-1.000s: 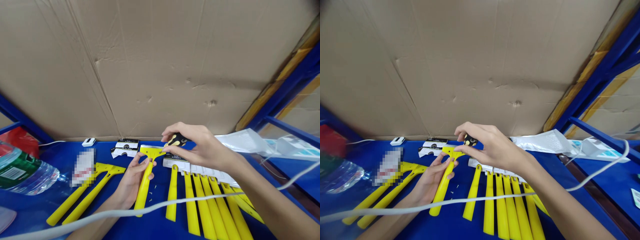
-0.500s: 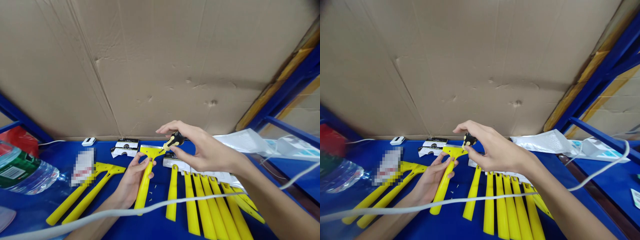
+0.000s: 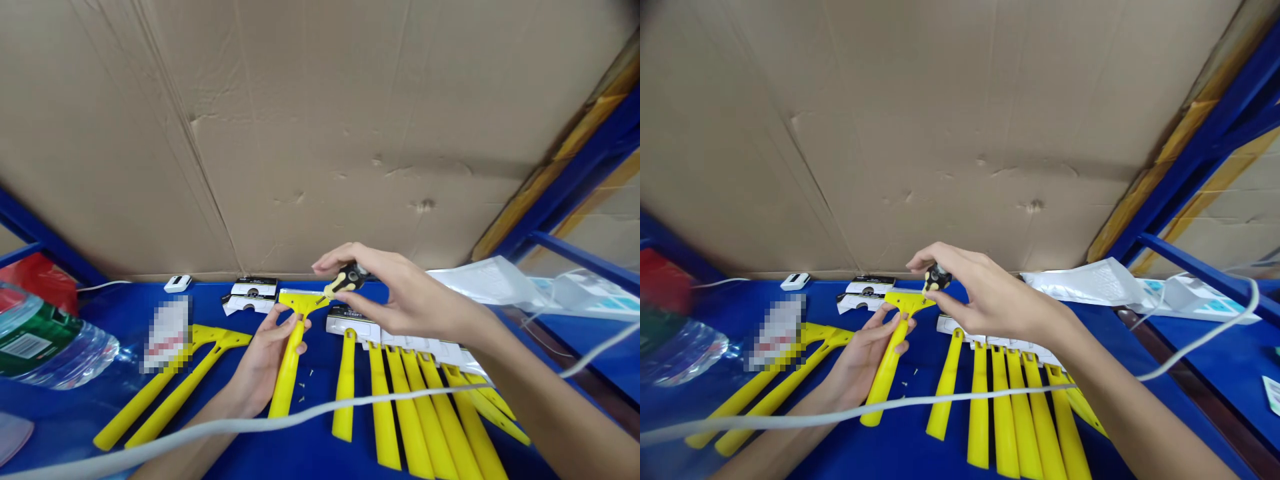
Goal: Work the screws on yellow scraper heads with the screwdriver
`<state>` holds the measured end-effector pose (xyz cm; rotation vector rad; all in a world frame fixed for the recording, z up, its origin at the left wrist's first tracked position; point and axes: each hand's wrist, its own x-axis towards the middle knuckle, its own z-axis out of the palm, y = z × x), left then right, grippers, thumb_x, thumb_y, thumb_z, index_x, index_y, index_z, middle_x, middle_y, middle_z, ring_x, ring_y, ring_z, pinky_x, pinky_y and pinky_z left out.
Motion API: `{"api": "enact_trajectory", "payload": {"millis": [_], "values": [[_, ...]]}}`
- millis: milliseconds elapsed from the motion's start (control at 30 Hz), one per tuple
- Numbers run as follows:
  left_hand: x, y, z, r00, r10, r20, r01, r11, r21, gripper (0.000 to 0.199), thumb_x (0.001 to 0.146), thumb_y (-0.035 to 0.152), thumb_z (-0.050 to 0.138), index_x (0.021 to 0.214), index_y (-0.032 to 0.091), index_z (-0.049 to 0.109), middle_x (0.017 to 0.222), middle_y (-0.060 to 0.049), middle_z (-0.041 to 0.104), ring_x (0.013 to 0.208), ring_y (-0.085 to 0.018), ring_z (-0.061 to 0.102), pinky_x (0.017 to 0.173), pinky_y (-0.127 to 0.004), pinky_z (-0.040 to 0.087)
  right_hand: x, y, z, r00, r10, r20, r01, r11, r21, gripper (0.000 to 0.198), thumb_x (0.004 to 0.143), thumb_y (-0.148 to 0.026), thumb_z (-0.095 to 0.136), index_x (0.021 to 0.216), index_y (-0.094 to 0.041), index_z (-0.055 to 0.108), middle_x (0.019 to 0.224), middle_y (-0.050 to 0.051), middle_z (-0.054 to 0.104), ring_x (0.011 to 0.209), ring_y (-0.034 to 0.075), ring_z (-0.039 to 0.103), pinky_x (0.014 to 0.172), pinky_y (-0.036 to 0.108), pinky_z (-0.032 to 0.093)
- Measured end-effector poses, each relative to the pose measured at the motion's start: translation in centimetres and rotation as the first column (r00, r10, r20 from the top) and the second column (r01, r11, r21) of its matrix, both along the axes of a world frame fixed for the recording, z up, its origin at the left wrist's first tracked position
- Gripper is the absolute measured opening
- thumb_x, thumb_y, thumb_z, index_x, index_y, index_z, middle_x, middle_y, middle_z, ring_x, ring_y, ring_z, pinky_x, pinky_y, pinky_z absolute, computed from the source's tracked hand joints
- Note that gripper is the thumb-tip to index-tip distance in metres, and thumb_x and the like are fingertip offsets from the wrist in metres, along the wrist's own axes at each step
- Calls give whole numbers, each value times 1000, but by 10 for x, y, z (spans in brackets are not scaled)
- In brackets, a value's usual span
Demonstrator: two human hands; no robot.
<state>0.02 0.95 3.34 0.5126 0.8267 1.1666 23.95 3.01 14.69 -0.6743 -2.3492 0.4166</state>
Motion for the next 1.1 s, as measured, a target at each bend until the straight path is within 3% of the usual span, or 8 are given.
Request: {"api": "enact_trajectory", "payload": {"millis": [167, 267, 367, 567, 700, 767, 933, 1100], "values": [[0, -2, 5, 1000, 12, 13, -12, 1000, -15, 37, 82, 9, 83, 107, 23, 60, 98, -6, 70, 86, -18, 68, 55, -22, 49, -1, 5, -4, 998, -44, -48, 50, 990, 133, 32, 103, -37, 71, 131, -24, 61, 119, 6, 75, 107, 22, 73, 95, 38, 58], [1, -4, 6, 1000, 17, 24, -16, 999, -32, 39, 79, 8, 84, 104, 23, 59, 95, -5, 69, 85, -18, 69, 54, -22, 48, -1, 4, -2, 996, -84, -8, 84, 992, 95, 31, 102, -37, 71, 127, -23, 59, 122, 8, 72, 107, 23, 72, 93, 38, 58], [1, -4, 5, 1000, 19, 14, -19, 999, -39, 38, 81, 9, 84, 104, 24, 58, 96, -5, 70, 88, -19, 69, 55, -22, 48, 0, 4, -1, 998, -65, -1, 65, 997, 49, 32, 103, -27, 66, 134, -23, 57, 131, 9, 69, 117, 23, 69, 100, 40, 57], [0, -3, 5, 1000, 22, 16, -22, 999, -28, 39, 80, 9, 85, 105, 24, 60, 98, -5, 70, 87, -19, 70, 55, -22, 48, 0, 5, -3, 997, -64, -36, 68, 989, 132, 25, 104, -35, 69, 125, -24, 61, 118, 8, 72, 106, 23, 71, 95, 40, 58], [1, -3, 5, 1000, 17, 7, -16, 1000, -24, 38, 80, 10, 85, 103, 23, 59, 97, -5, 69, 89, -19, 69, 55, -22, 48, 1, 3, 1, 999, -51, 5, 51, 998, 42, 33, 102, -24, 65, 135, -24, 58, 134, 11, 68, 122, 26, 66, 103, 43, 56], [1, -2, 4, 1000, 19, -2, -19, 999, -27, 37, 81, 10, 85, 105, 23, 59, 98, -5, 70, 89, -18, 69, 55, -22, 48, 2, 3, 0, 1000, -30, 0, 30, 999, 20, 34, 103, -23, 64, 136, -25, 58, 132, 9, 71, 120, 24, 69, 102, 40, 56], [0, -2, 3, 1000, 9, -2, -9, 1000, -25, 38, 83, 9, 82, 109, 24, 58, 99, -6, 70, 89, -18, 69, 56, -22, 49, 1, 5, -3, 998, -63, -5, 63, 992, 109, 27, 104, -36, 69, 128, -24, 63, 121, 7, 75, 109, 23, 73, 97, 38, 58], [1, -3, 5, 1000, 26, 3, -26, 999, -40, 37, 81, 9, 85, 103, 23, 60, 97, -5, 70, 88, -19, 70, 55, -22, 48, 1, 2, 0, 998, -44, 36, 44, 999, 18, 34, 102, -24, 65, 135, -24, 58, 131, 9, 71, 117, 25, 70, 100, 42, 58]]}}
